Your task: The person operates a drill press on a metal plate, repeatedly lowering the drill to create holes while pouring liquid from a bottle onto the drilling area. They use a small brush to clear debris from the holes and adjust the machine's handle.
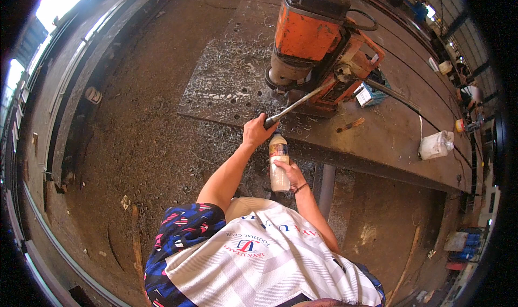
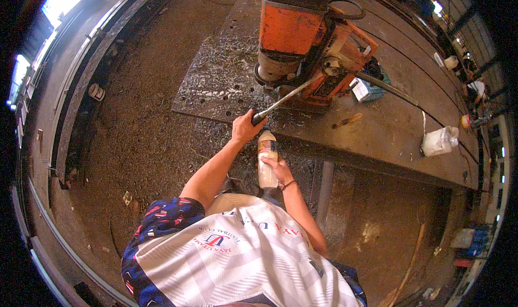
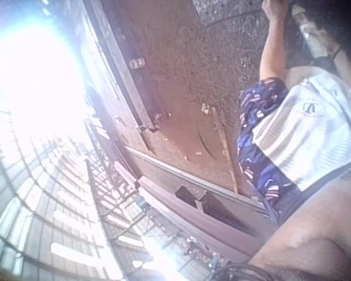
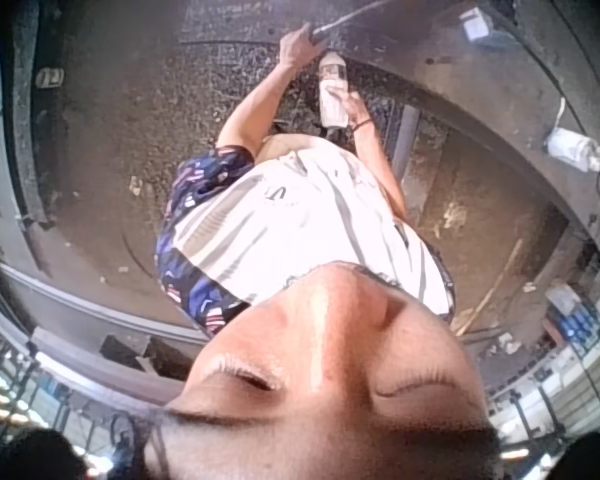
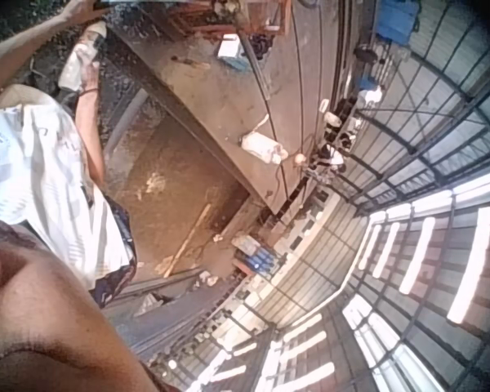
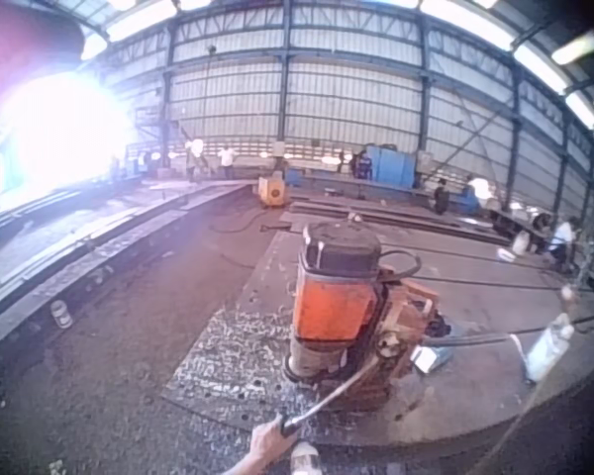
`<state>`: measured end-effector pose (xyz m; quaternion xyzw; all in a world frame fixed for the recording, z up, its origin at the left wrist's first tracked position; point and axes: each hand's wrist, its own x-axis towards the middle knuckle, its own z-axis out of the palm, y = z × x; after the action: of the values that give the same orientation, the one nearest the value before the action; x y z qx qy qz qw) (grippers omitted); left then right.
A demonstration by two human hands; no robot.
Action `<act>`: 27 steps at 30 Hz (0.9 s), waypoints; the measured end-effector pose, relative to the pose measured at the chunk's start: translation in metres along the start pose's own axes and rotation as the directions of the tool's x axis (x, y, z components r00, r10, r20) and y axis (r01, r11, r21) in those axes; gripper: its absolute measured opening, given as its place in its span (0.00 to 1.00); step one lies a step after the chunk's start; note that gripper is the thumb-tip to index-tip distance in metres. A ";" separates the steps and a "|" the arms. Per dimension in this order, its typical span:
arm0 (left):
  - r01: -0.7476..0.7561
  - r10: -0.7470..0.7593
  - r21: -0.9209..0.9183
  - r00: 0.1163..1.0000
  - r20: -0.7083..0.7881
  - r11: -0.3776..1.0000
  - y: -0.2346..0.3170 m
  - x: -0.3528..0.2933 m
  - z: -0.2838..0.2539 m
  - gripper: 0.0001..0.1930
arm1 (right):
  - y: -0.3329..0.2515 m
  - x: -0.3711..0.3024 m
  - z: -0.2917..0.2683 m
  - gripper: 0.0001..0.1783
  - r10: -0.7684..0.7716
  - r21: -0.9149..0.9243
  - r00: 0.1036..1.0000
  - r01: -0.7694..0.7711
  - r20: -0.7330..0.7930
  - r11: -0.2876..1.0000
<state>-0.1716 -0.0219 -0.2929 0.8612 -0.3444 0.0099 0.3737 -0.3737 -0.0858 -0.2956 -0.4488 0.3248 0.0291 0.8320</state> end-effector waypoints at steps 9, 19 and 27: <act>-0.003 0.003 -0.005 1.000 0.003 1.000 0.000 -0.001 0.002 0.24 | 0.000 0.000 -0.001 0.18 -0.051 0.002 0.999 0.051 0.007 0.999; 0.017 -0.017 -0.006 1.000 0.014 1.000 -0.002 -0.001 0.006 0.25 | -0.002 -0.002 0.001 0.18 -0.001 0.018 1.000 0.001 0.011 1.000; 0.014 -0.014 -0.006 1.000 0.015 1.000 -0.001 -0.001 0.006 0.25 | 0.000 0.000 -0.003 0.19 -0.001 0.017 1.000 0.001 0.010 1.000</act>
<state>-0.1733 -0.0250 -0.2981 0.8624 -0.3410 -0.0002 0.3741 -0.3750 -0.0883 -0.2965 -0.4416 0.3204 0.0282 0.8376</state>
